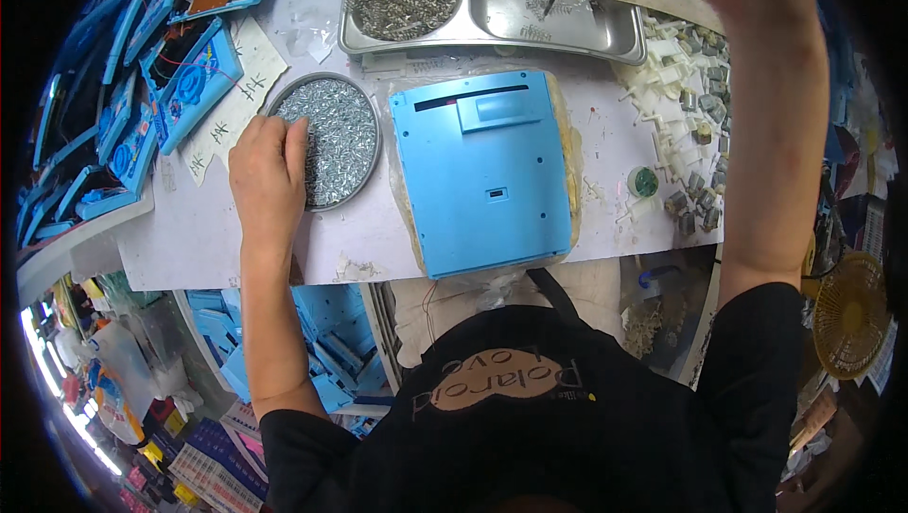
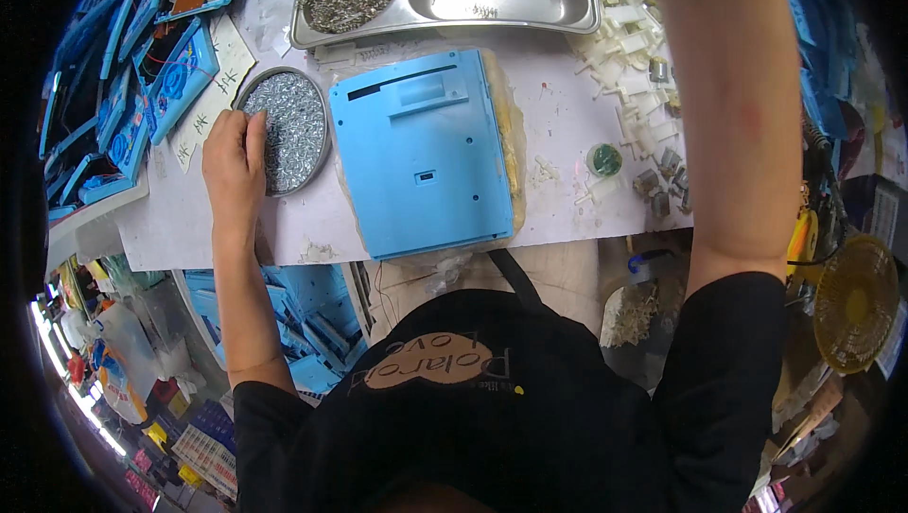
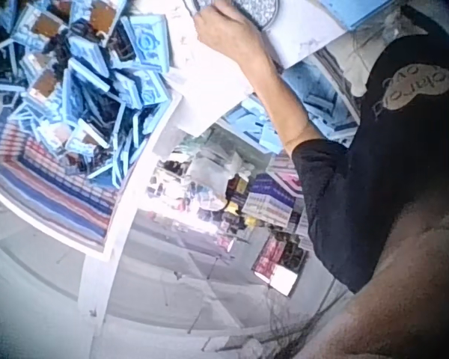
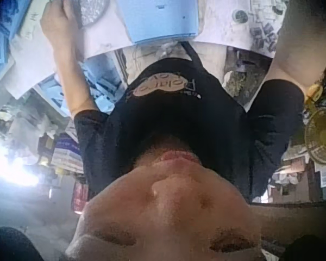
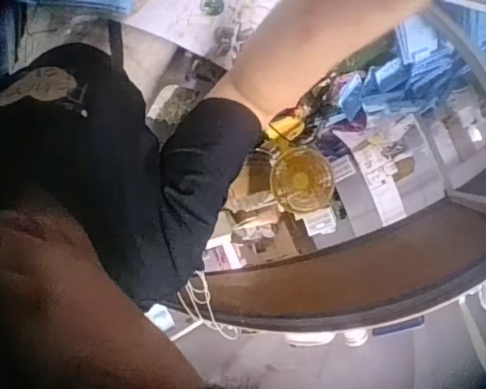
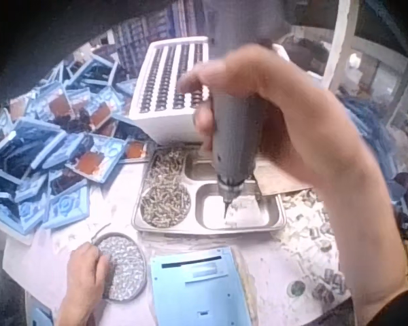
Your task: Soldering and assembling components into a blue electronic device casing.
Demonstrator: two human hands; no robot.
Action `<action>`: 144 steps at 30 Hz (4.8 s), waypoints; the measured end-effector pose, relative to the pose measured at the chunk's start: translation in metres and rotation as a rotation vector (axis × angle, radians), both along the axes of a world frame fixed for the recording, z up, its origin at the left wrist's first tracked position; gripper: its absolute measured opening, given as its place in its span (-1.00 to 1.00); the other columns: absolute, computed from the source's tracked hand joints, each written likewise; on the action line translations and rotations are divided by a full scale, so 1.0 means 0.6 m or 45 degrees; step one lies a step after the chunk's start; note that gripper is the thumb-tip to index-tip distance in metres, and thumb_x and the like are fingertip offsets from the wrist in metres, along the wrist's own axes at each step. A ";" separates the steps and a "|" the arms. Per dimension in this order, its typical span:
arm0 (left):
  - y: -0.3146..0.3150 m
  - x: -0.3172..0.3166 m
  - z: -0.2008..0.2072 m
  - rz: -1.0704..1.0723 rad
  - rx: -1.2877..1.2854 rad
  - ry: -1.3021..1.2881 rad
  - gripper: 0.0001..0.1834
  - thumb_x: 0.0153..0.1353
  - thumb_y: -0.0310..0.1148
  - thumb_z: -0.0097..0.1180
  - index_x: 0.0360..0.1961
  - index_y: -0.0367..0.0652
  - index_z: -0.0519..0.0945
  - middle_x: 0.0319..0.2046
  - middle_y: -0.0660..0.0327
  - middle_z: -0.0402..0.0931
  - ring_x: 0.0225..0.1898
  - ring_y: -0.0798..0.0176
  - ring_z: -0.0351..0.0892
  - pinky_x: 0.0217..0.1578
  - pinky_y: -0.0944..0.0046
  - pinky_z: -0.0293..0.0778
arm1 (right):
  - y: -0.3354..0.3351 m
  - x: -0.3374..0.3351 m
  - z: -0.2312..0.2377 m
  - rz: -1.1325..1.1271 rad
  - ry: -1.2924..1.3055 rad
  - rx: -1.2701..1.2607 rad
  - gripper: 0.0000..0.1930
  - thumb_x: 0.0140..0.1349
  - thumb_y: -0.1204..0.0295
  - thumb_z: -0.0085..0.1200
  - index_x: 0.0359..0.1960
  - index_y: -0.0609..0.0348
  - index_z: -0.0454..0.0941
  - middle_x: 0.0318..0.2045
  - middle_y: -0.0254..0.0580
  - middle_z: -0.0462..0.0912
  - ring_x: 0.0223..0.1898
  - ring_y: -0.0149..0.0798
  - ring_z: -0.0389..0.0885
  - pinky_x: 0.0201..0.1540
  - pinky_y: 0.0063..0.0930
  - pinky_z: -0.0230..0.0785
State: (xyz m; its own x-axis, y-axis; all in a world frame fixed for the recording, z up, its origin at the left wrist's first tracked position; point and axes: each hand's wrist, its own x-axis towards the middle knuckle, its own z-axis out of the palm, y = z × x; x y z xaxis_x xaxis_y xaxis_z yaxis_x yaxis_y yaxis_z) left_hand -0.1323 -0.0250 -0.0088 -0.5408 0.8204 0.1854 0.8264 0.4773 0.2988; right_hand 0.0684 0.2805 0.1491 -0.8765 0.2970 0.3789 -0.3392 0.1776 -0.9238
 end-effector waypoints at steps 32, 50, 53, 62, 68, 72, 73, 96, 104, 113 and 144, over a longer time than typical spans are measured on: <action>0.032 0.190 0.084 -0.953 0.506 -0.252 -0.78 0.09 -0.21 0.46 -0.35 -0.02 0.65 -0.37 0.34 0.51 -0.31 0.27 0.53 0.01 0.01 0.33 | -0.206 0.105 -0.058 0.150 0.146 -0.649 -0.68 0.22 0.22 0.29 -0.17 -0.10 0.37 -0.68 -0.58 0.45 -0.71 -0.51 0.43 -0.53 -0.58 0.38; -0.001 0.003 0.004 -0.151 0.345 -0.049 -0.91 0.15 -0.38 0.35 -0.32 -0.09 0.78 -0.32 0.21 0.70 -0.22 0.10 0.63 -0.11 0.13 0.42 | -0.214 0.180 -0.074 -0.194 -0.011 -0.517 -0.65 0.23 0.15 0.23 -0.15 -0.04 0.33 -0.69 -0.50 0.36 -0.66 -0.44 0.35 -0.46 -0.45 0.29; 0.002 -0.006 -0.005 -0.109 0.357 0.118 -0.92 0.16 -0.40 0.34 -0.33 -0.13 0.76 -0.35 0.20 0.70 -0.25 0.10 0.64 -0.14 0.11 0.46 | -0.230 0.202 -0.076 -0.221 -0.098 -0.604 -0.63 0.23 0.13 0.29 -0.18 -0.04 0.34 -0.69 -0.50 0.37 -0.65 -0.43 0.37 -0.45 -0.44 0.30; 0.049 0.185 0.052 -0.711 0.504 -0.303 -0.84 0.10 -0.45 0.38 -0.36 -0.17 0.60 -0.09 0.15 0.68 0.00 0.06 0.64 0.04 0.00 0.50 | -0.232 0.215 -0.124 0.039 0.107 -0.602 -0.74 0.15 0.62 0.24 -0.18 0.23 0.42 -0.52 -0.21 0.48 -0.51 -0.35 0.42 -0.41 -0.37 0.31; 0.058 0.207 0.043 -0.877 0.343 -0.398 -0.80 0.12 -0.44 0.37 -0.36 -0.15 0.53 0.10 0.16 0.66 0.26 0.05 0.57 0.27 -0.13 0.42 | -0.229 0.198 -0.125 0.086 0.099 -0.036 -0.75 0.18 0.45 0.30 -0.32 0.07 0.39 -0.66 -0.29 0.50 -0.68 -0.28 0.45 -0.53 -0.37 0.39; 0.055 0.209 0.033 -0.846 0.359 -0.429 -0.79 0.14 -0.43 0.37 -0.36 -0.16 0.52 0.11 0.16 0.66 0.26 0.06 0.57 0.29 -0.16 0.40 | -0.208 0.179 -0.121 0.202 0.239 -0.256 -0.80 0.10 0.63 0.26 -0.39 0.20 0.43 -0.65 -0.22 0.49 -0.68 -0.22 0.47 -0.58 -0.38 0.37; 0.057 0.209 0.032 -0.850 0.367 -0.436 -0.80 0.15 -0.43 0.36 -0.35 -0.16 0.53 0.10 0.16 0.66 0.25 0.06 0.57 0.29 -0.16 0.40 | -0.208 0.170 -0.122 0.181 0.253 -0.252 -0.80 0.11 0.62 0.26 -0.41 0.20 0.43 -0.66 -0.22 0.48 -0.69 -0.21 0.47 -0.58 -0.38 0.36; 0.055 0.203 0.038 -0.825 0.329 -0.582 -0.78 0.19 -0.43 0.34 -0.15 -0.17 0.60 0.13 0.21 0.63 0.29 0.12 0.54 0.32 -0.13 0.37 | -0.129 0.089 -0.127 0.211 0.136 -0.069 -0.79 0.24 0.52 0.20 -0.38 0.12 0.35 -0.67 -0.28 0.44 -0.64 -0.27 0.45 -0.50 -0.36 0.38; 0.056 0.200 0.038 -0.837 0.314 -0.569 -0.74 0.18 -0.45 0.35 -0.11 -0.15 0.60 0.15 0.21 0.62 0.31 0.14 0.52 0.33 -0.09 0.36 | -0.073 0.018 -0.148 0.091 0.234 -0.168 -0.79 0.37 0.42 0.12 -0.34 0.10 0.30 -0.66 -0.32 0.41 -0.63 -0.43 0.37 -0.50 -0.45 0.31; 0.055 0.201 0.033 -0.803 0.390 -0.615 -0.78 0.18 -0.44 0.37 -0.15 -0.14 0.64 0.05 0.20 0.67 0.24 0.15 0.58 0.31 -0.06 0.39 | -0.070 0.010 -0.164 0.109 0.171 -0.227 -0.82 0.36 0.43 0.14 -0.19 0.20 0.38 -0.63 -0.32 0.43 -0.61 -0.45 0.38 -0.53 -0.52 0.27; 0.002 0.174 0.022 -0.549 0.725 -0.469 -0.71 0.08 -0.42 0.42 -0.47 -0.10 0.44 -0.23 0.17 0.67 -0.04 0.11 0.73 0.38 -0.20 0.14 | -0.153 -0.094 -0.142 0.313 0.237 -0.245 -0.81 0.43 0.27 -0.06 -0.12 0.10 0.38 -0.65 -0.43 0.31 -0.58 -0.41 0.33 -0.26 -0.34 0.36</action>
State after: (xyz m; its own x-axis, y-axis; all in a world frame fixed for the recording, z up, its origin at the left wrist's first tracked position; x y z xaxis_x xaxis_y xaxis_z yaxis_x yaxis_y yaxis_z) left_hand -0.0280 -0.0235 0.0043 -0.3058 0.8041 0.5098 0.7043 -0.1693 0.6895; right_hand 0.0122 0.1885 0.0637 -0.8518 0.1671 0.4965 -0.5158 -0.1011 -0.8507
